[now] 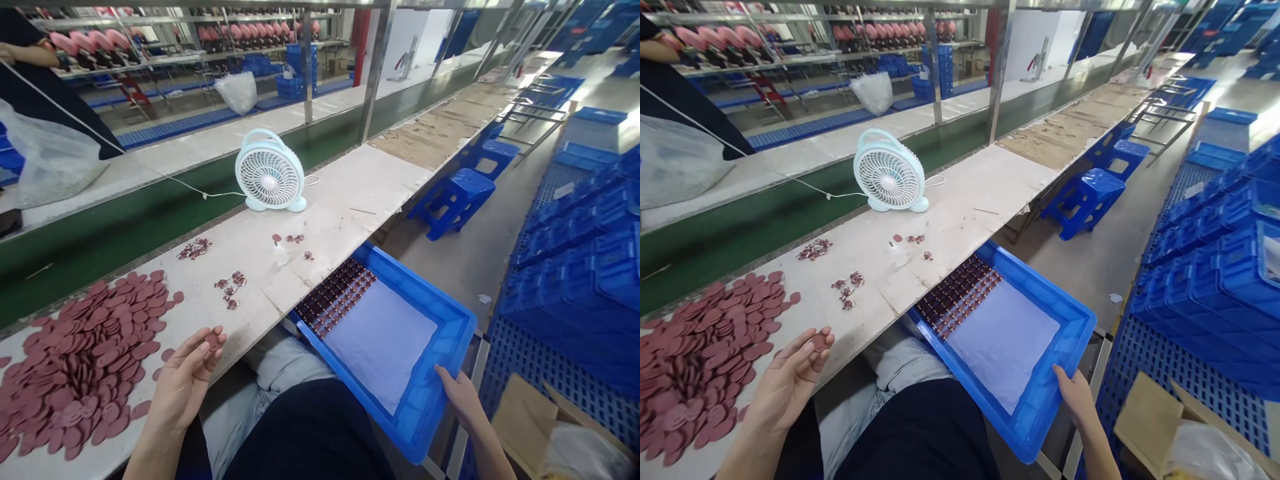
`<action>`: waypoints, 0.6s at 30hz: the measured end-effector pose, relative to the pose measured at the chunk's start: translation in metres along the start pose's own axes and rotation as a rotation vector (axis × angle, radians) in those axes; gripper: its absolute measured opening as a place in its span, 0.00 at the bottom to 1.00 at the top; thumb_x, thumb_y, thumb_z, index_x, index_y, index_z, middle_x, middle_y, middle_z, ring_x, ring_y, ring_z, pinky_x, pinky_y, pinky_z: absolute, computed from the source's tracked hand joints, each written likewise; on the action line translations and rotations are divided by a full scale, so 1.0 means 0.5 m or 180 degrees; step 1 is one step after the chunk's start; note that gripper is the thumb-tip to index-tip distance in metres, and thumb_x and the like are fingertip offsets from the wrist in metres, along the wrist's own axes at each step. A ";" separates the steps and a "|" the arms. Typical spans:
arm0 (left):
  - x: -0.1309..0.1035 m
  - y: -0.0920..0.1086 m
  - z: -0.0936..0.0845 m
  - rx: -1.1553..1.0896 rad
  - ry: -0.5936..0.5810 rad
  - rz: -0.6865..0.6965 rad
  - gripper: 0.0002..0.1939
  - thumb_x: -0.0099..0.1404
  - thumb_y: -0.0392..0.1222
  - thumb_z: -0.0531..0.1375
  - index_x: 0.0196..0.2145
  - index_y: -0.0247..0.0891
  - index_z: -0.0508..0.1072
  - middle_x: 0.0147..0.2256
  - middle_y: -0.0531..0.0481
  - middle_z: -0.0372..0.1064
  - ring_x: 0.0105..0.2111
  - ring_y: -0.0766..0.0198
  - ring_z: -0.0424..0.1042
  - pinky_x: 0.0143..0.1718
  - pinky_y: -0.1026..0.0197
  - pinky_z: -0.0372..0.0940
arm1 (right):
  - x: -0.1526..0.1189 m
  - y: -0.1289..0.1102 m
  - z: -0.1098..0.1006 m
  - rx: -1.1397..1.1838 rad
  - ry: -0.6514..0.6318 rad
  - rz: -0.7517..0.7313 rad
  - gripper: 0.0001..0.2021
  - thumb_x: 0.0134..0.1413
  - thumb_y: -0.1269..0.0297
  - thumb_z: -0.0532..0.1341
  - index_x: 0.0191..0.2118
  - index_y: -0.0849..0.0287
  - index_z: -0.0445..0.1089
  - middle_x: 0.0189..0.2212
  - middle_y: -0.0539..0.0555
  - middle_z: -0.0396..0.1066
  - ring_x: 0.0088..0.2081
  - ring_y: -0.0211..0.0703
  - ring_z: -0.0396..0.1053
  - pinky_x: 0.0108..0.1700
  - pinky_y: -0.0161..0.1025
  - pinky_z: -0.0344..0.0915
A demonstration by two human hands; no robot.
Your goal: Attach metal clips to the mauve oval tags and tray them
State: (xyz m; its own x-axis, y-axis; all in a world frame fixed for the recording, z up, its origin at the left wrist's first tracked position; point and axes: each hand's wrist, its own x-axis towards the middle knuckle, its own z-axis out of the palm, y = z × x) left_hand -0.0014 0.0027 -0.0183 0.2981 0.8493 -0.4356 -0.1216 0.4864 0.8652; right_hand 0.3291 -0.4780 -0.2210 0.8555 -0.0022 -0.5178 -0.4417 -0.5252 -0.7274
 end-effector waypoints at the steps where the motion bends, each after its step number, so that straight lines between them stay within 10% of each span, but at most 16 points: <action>1: -0.003 -0.003 0.001 0.0021 -0.0031 0.0001 0.16 0.49 0.37 0.74 0.37 0.39 0.81 0.43 0.46 0.81 0.42 0.57 0.81 0.36 0.68 0.77 | 0.001 -0.003 -0.003 -0.0047 -0.0006 0.0010 0.22 0.52 0.51 0.65 0.49 0.60 0.73 0.48 0.65 0.79 0.45 0.62 0.80 0.37 0.46 0.79; 5: -0.026 -0.049 0.017 0.0249 -0.0471 -0.0219 0.16 0.50 0.41 0.73 0.38 0.39 0.80 0.42 0.45 0.79 0.39 0.59 0.78 0.35 0.63 0.74 | 0.004 -0.015 0.001 -0.0170 -0.0009 0.0040 0.23 0.54 0.51 0.66 0.50 0.61 0.72 0.43 0.66 0.80 0.42 0.63 0.80 0.37 0.49 0.79; 11: -0.030 -0.218 0.091 0.0694 -0.1035 -0.0816 0.09 0.51 0.42 0.69 0.27 0.35 0.75 0.22 0.55 0.64 0.20 0.71 0.60 0.17 0.68 0.54 | -0.015 -0.020 0.028 -0.0094 -0.0029 -0.0100 0.15 0.67 0.56 0.61 0.53 0.60 0.71 0.47 0.56 0.75 0.42 0.45 0.76 0.44 0.46 0.76; 18: 0.064 -0.313 0.186 0.1310 -0.0799 -0.0963 0.21 0.56 0.51 0.71 0.41 0.40 0.69 0.27 0.59 0.66 0.21 0.70 0.64 0.19 0.68 0.59 | -0.021 -0.017 0.025 0.0087 0.0056 -0.0321 0.15 0.67 0.58 0.62 0.54 0.60 0.70 0.50 0.57 0.73 0.45 0.46 0.75 0.45 0.47 0.75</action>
State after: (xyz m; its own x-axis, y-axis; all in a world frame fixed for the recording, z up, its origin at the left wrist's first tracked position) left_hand 0.1151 -0.0653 -0.1446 0.4842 0.5854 -0.6503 0.3682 0.5379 0.7584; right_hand 0.3206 -0.4629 -0.2150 0.9004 0.0345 -0.4336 -0.3601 -0.5002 -0.7875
